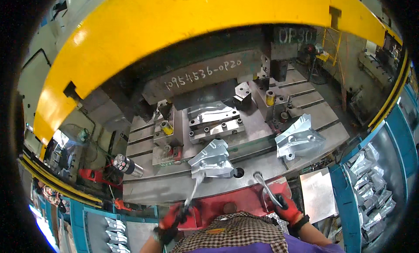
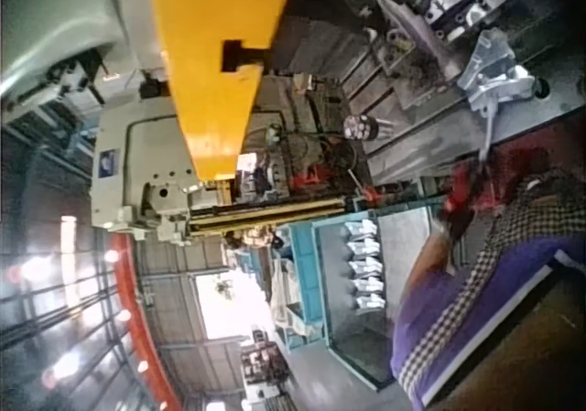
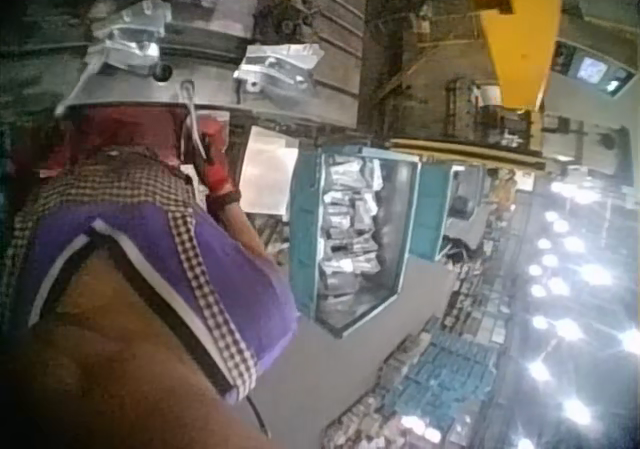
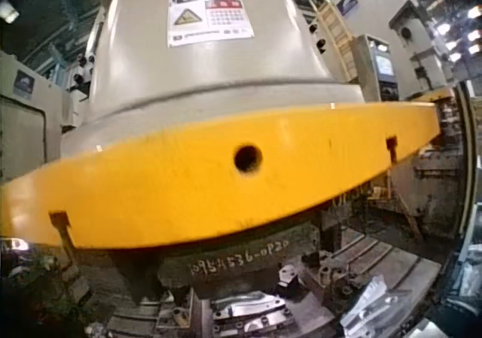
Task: Operating a stamping press to form and process metal components.
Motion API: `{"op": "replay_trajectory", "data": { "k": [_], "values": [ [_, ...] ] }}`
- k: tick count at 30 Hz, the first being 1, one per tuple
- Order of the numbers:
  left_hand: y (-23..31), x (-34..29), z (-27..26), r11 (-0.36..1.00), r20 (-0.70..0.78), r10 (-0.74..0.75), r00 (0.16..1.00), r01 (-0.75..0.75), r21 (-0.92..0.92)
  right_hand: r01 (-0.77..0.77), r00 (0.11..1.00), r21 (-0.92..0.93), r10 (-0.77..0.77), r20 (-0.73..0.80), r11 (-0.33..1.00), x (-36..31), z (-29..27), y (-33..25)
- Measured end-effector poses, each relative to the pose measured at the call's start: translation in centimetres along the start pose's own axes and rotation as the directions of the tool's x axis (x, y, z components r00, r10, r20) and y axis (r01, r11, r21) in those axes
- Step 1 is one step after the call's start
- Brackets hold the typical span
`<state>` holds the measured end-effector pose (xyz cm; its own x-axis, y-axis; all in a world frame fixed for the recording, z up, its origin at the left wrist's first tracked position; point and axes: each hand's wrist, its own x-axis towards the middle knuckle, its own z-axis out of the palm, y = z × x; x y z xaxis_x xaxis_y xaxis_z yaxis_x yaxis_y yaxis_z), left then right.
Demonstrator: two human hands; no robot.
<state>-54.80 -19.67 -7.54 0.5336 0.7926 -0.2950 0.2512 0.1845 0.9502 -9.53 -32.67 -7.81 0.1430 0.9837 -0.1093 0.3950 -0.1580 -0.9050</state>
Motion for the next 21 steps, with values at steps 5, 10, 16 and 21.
{"op": "replay_trajectory", "data": {
  "k": [5,10,16,21],
  "values": [
    [11.3,14.7,0.9,0.989,-0.075,0.124,0.989,-0.130,-0.067,0.083,0.995,0.099,-0.078,-0.055,0.992,0.9,-0.6,-0.7],
    [16.2,25.2,-1.0,0.950,0.064,0.244,0.968,-0.252,0.184,-0.038,0.997,0.183,0.049,-0.055,0.982,1.3,-0.3,-2.2],
    [13.6,28.3,-0.4,0.860,-0.042,0.447,0.893,-0.417,0.293,0.091,0.994,0.069,-0.086,-0.069,0.993,1.4,-0.3,0.1],
    [10.0,24.7,-1.6,0.910,0.026,0.055,0.998,-0.039,-0.413,0.096,0.993,0.120,-0.086,-0.082,0.988,1.2,-0.2,-0.1]
  ]
}}
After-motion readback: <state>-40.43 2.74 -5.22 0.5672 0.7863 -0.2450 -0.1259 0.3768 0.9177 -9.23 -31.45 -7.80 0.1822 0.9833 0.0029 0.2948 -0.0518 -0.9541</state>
